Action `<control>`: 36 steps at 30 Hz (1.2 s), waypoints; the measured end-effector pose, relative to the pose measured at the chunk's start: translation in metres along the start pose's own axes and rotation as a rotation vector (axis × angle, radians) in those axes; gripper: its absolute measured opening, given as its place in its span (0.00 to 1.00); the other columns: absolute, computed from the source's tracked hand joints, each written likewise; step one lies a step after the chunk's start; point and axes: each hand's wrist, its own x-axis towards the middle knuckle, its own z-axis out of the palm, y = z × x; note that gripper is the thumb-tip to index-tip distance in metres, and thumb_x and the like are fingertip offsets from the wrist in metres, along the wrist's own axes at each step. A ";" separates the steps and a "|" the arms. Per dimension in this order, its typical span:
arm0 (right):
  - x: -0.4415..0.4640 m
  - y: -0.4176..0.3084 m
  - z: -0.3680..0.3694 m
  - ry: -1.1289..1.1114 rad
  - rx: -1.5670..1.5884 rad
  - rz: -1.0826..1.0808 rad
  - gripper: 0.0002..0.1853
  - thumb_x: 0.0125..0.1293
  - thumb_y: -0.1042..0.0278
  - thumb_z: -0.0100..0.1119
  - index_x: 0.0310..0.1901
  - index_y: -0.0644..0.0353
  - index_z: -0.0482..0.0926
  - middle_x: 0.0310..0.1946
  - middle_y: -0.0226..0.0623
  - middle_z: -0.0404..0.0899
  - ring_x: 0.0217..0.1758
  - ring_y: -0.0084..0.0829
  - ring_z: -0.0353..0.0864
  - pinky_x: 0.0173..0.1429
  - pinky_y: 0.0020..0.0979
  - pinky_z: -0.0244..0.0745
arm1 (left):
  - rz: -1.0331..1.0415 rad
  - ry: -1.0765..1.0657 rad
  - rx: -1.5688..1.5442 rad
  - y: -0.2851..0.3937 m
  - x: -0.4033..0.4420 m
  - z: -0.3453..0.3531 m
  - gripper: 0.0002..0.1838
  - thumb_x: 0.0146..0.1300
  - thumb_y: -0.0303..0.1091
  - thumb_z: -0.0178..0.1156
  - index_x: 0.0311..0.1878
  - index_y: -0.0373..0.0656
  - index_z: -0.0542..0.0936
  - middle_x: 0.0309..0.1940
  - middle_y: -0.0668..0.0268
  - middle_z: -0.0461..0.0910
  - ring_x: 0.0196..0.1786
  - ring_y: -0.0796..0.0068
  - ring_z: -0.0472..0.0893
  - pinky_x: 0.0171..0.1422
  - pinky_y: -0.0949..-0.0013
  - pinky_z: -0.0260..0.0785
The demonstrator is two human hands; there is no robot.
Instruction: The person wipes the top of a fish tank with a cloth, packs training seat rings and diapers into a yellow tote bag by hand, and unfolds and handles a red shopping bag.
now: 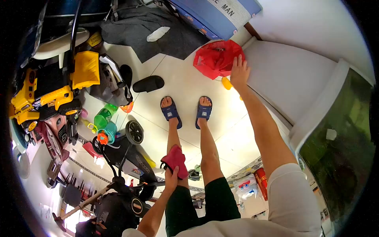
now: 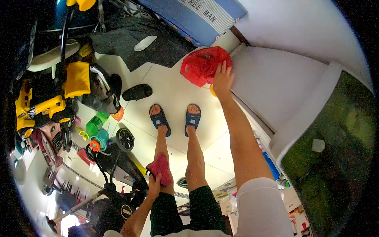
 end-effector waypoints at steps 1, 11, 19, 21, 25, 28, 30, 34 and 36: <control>0.005 0.003 0.005 0.028 -0.081 -0.040 0.26 0.65 0.65 0.48 0.66 0.52 0.64 0.65 0.38 0.65 0.61 0.40 0.67 0.64 0.48 0.59 | 0.010 -0.006 -0.001 0.001 0.000 0.001 0.20 0.67 0.38 0.55 0.55 0.32 0.72 0.48 0.60 0.77 0.50 0.68 0.75 0.58 0.66 0.65; -0.103 -0.066 -0.035 -0.081 0.381 -0.174 0.12 0.53 0.67 0.56 0.40 0.53 0.76 0.42 0.35 0.73 0.53 0.35 0.69 0.55 0.44 0.62 | -0.061 -0.068 -0.344 -0.009 0.043 0.002 0.24 0.68 0.46 0.55 0.57 0.36 0.71 0.50 0.61 0.76 0.51 0.68 0.75 0.57 0.63 0.67; -0.244 -0.128 -0.136 -0.249 1.150 0.024 0.07 0.58 0.70 0.57 0.37 0.61 0.76 0.35 0.41 0.74 0.39 0.46 0.74 0.42 0.43 0.67 | -0.151 -0.163 -0.790 0.041 0.068 -0.006 0.37 0.66 0.57 0.52 0.68 0.40 0.58 0.62 0.58 0.67 0.61 0.59 0.71 0.66 0.54 0.66; -0.269 -0.140 -0.144 -0.329 1.236 -0.015 0.06 0.58 0.69 0.58 0.35 0.60 0.76 0.35 0.41 0.74 0.38 0.45 0.75 0.40 0.41 0.68 | -0.078 -0.151 -0.766 0.045 0.073 -0.006 0.38 0.66 0.57 0.53 0.69 0.42 0.57 0.64 0.59 0.64 0.64 0.60 0.68 0.67 0.54 0.64; -0.296 -0.151 -0.161 -0.349 1.341 -0.131 0.05 0.56 0.71 0.58 0.34 0.61 0.75 0.34 0.40 0.72 0.38 0.45 0.75 0.38 0.42 0.70 | -0.112 -0.105 -0.754 0.050 0.079 -0.005 0.34 0.66 0.54 0.55 0.68 0.45 0.60 0.62 0.60 0.67 0.62 0.62 0.70 0.64 0.56 0.67; -0.293 -0.146 -0.155 -0.451 1.343 -0.296 0.06 0.56 0.70 0.59 0.33 0.61 0.75 0.33 0.41 0.71 0.38 0.45 0.74 0.38 0.42 0.70 | -0.227 -0.091 -0.663 0.008 0.110 -0.014 0.28 0.66 0.46 0.57 0.64 0.44 0.65 0.57 0.60 0.72 0.58 0.62 0.74 0.60 0.58 0.71; -0.286 -0.143 -0.132 -0.485 1.343 -0.412 0.08 0.57 0.68 0.59 0.36 0.61 0.76 0.34 0.41 0.73 0.39 0.44 0.76 0.39 0.40 0.72 | -0.298 -0.084 -0.673 -0.012 0.133 -0.010 0.25 0.65 0.39 0.58 0.62 0.43 0.66 0.56 0.60 0.73 0.56 0.63 0.75 0.58 0.59 0.72; -0.217 -0.122 -0.089 -1.071 1.528 -0.634 0.14 0.63 0.57 0.58 0.34 0.61 0.77 0.31 0.37 0.79 0.34 0.32 0.80 0.35 0.33 0.73 | -0.238 0.006 -0.838 -0.020 0.152 0.031 0.26 0.61 0.27 0.59 0.62 0.41 0.65 0.56 0.61 0.73 0.55 0.64 0.75 0.59 0.60 0.72; -0.155 -0.100 -0.081 -1.486 1.734 -0.293 0.18 0.66 0.50 0.55 0.35 0.59 0.79 0.30 0.35 0.82 0.31 0.26 0.80 0.33 0.28 0.74 | -0.171 -0.011 -0.970 -0.017 0.162 0.053 0.28 0.58 0.25 0.59 0.63 0.41 0.64 0.56 0.62 0.72 0.56 0.64 0.75 0.60 0.61 0.72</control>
